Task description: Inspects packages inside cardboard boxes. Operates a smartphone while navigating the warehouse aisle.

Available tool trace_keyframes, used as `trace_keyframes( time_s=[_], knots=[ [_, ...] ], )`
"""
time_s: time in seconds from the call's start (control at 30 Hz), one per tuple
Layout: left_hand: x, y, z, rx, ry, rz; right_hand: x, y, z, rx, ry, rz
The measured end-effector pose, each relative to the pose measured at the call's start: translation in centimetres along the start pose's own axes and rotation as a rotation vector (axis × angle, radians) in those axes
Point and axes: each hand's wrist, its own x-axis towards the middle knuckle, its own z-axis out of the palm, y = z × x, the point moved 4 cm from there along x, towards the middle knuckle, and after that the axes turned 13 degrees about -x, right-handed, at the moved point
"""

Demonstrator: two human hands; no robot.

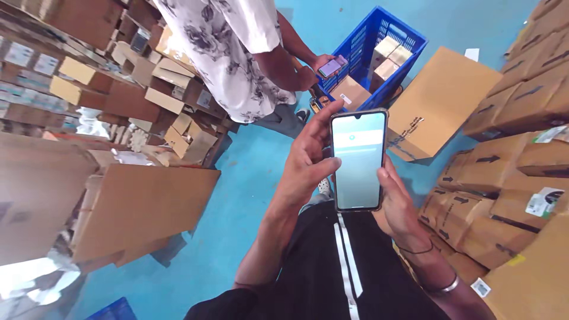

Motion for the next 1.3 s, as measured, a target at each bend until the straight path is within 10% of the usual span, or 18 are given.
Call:
trace_keyframes(
  time_s=[1.3],
  knots=[
    [-2.0,-3.1,2.0,-0.276,0.132,0.204,-2.3,0.0,0.3,0.165,-0.242,-0.017]
  ],
)
